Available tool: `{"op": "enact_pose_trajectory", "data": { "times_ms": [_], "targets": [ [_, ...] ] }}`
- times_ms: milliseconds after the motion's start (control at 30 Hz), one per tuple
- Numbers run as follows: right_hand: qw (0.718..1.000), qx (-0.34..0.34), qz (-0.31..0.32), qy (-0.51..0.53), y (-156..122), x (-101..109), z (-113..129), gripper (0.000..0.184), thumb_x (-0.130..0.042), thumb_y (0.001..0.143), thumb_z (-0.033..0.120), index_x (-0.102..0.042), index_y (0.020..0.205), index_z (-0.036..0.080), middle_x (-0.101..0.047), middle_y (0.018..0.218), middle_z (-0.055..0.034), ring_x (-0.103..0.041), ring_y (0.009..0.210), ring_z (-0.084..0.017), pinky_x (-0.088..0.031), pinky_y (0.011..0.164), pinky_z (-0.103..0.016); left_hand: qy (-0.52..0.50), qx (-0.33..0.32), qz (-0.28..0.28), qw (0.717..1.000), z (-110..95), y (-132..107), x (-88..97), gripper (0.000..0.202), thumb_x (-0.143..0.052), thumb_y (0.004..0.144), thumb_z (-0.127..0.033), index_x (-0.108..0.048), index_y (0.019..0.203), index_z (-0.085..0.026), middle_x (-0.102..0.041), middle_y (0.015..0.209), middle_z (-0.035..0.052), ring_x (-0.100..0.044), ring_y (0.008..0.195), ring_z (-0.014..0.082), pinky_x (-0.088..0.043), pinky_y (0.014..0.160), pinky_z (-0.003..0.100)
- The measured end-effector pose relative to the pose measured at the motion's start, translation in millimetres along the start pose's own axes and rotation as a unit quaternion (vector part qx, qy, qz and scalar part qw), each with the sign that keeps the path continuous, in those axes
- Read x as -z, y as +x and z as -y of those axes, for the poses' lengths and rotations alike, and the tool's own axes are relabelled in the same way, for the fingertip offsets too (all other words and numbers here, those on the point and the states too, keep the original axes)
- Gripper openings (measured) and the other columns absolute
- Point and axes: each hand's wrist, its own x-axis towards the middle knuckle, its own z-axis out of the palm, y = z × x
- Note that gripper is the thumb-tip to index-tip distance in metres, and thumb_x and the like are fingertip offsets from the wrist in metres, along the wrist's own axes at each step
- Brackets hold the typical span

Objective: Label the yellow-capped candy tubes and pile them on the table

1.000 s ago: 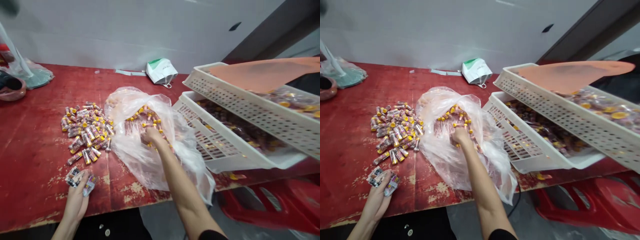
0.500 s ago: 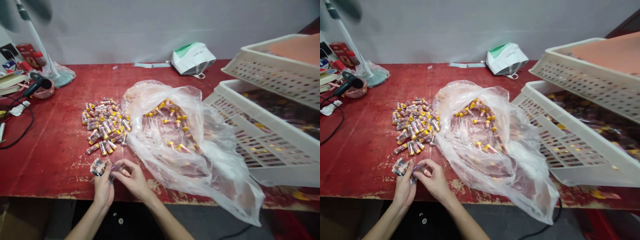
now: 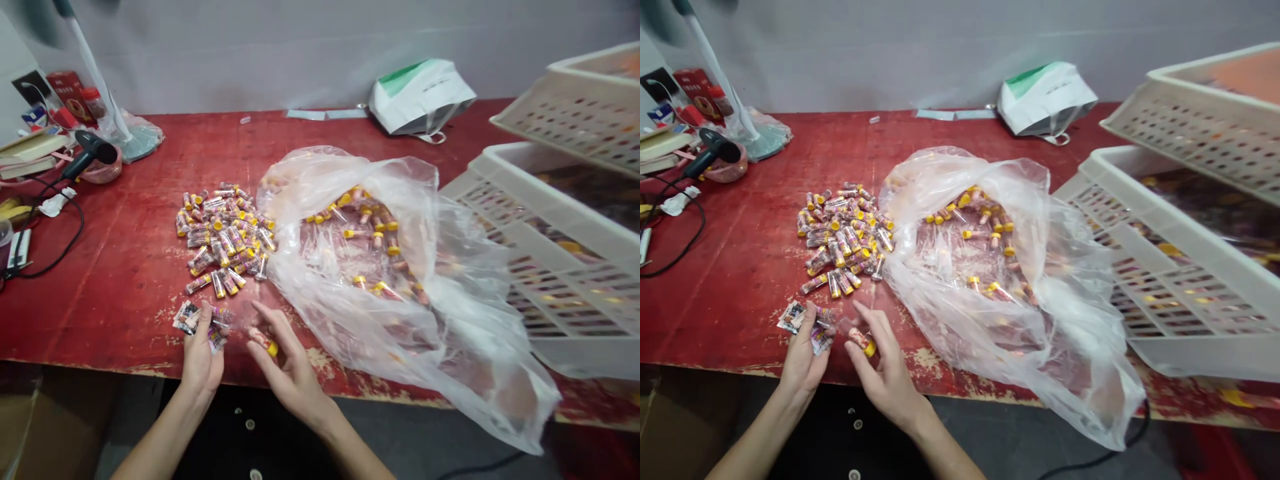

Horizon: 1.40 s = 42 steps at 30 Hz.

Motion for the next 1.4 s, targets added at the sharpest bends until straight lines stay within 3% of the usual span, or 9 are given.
{"op": "enact_pose_trajectory", "data": {
  "times_ms": [233, 400, 533, 600, 767, 900, 1033, 1233, 1400],
  "targets": [
    [0.995, 0.093, -0.041, -0.024, -11.4, 8.5, -3.1, 0.026, -0.059, 0.090, 0.013, -0.059, 0.114, 0.025, -0.061, 0.108, -0.0059, -0.059, 0.103, -0.019, -0.047, 0.091, -0.031, 0.008, 0.047, 0.057, 0.997, 1.6, -6.4, 0.4, 0.037, -0.089, 0.055, -0.031, -0.060, 0.070, -0.014, -0.061, 0.062, -0.0028, -0.056, 0.053, 0.0086, -0.045, 0.049, 0.020],
    [0.988, -0.075, -0.039, 0.131, -6.8, 11.2, -4.5, 0.026, -0.058, 0.092, 0.032, -0.063, 0.116, 0.024, -0.059, 0.090, -0.0021, -0.054, 0.066, -0.011, -0.045, 0.057, -0.022, 0.038, 0.029, 0.089, 0.995, 5.6, -14.1, 0.2, 0.036, -0.090, 0.054, -0.025, -0.066, 0.078, -0.014, -0.067, 0.073, -0.0014, -0.061, 0.066, 0.0102, -0.050, 0.064, 0.022],
    [0.986, -0.101, -0.052, 0.118, 7.7, 1.5, -11.8, 0.020, -0.078, 0.074, 0.034, -0.075, 0.087, 0.019, -0.052, 0.079, -0.0001, -0.050, 0.066, -0.011, -0.042, 0.057, -0.022, 0.046, 0.015, 0.103, 0.994, 10.3, -15.6, 3.5, 0.034, -0.090, 0.055, -0.021, -0.068, 0.080, -0.013, -0.068, 0.076, -0.0004, -0.062, 0.072, 0.0103, -0.050, 0.067, 0.021],
    [0.982, -0.108, -0.084, 0.130, 11.3, -4.8, -15.8, 0.017, -0.078, 0.074, 0.034, -0.074, 0.078, 0.018, -0.051, 0.080, -0.0007, -0.050, 0.068, -0.011, -0.041, 0.056, -0.021, 0.025, 0.009, 0.085, 0.996, 12.8, -14.1, 4.9, 0.032, -0.089, 0.055, -0.020, -0.067, 0.078, -0.014, -0.066, 0.075, -0.0013, -0.061, 0.069, 0.0099, -0.049, 0.063, 0.021],
    [0.941, -0.184, -0.061, 0.277, -0.3, -7.4, -16.9, 0.028, -0.059, 0.090, 0.046, -0.064, 0.109, 0.026, -0.053, 0.082, 0.0011, -0.042, 0.059, -0.008, -0.034, 0.048, -0.017, -0.011, 0.032, 0.022, 0.999, 12.7, -9.4, 3.4, 0.023, -0.083, 0.067, -0.021, -0.065, 0.080, -0.014, -0.065, 0.075, -0.0015, -0.058, 0.059, 0.0081, -0.045, 0.049, 0.019],
    [0.969, -0.129, -0.089, 0.190, -14.2, 2.3, -8.8, 0.021, -0.060, 0.092, 0.034, -0.061, 0.112, 0.027, -0.059, 0.096, -0.0010, -0.056, 0.078, -0.010, -0.048, 0.069, -0.020, -0.027, 0.082, 0.012, 0.996, 6.1, -10.9, -1.7, 0.010, -0.073, 0.078, -0.016, -0.064, 0.080, -0.014, -0.064, 0.070, -0.0018, -0.056, 0.054, 0.0076, -0.045, 0.046, 0.019],
    [0.983, -0.030, -0.140, 0.114, -17.2, 9.8, -7.2, 0.018, -0.062, 0.091, 0.023, -0.064, 0.108, 0.028, -0.063, 0.102, -0.0017, -0.062, 0.096, -0.013, -0.049, 0.086, -0.022, -0.027, 0.104, 0.019, 0.994, 4.1, -13.9, -3.6, 0.008, -0.069, 0.082, -0.013, -0.063, 0.077, -0.014, -0.063, 0.067, -0.0021, -0.057, 0.054, 0.0071, -0.046, 0.049, 0.018],
    [0.995, 0.062, -0.080, 0.020, -18.5, 13.0, -11.2, 0.028, -0.066, 0.086, 0.012, -0.067, 0.110, 0.027, -0.064, 0.101, -0.0042, -0.062, 0.095, -0.017, -0.052, 0.083, -0.027, 0.002, 0.091, 0.040, 0.995, 11.4, -11.3, 1.1, 0.018, -0.080, 0.071, -0.020, -0.065, 0.079, -0.013, -0.066, 0.072, -0.0007, -0.061, 0.062, 0.0093, -0.051, 0.059, 0.021],
    [0.985, 0.095, -0.098, -0.107, -24.2, 15.8, -3.7, 0.040, -0.062, 0.087, 0.007, -0.065, 0.121, 0.027, -0.061, 0.103, -0.0070, -0.062, 0.093, -0.017, -0.054, 0.082, -0.029, 0.059, 0.022, 0.069, 0.996, 15.6, -12.6, 5.0, 0.036, -0.087, 0.060, -0.033, -0.064, 0.080, -0.015, -0.066, 0.075, -0.0009, -0.061, 0.064, 0.0100, -0.049, 0.057, 0.021]
  ]
}}
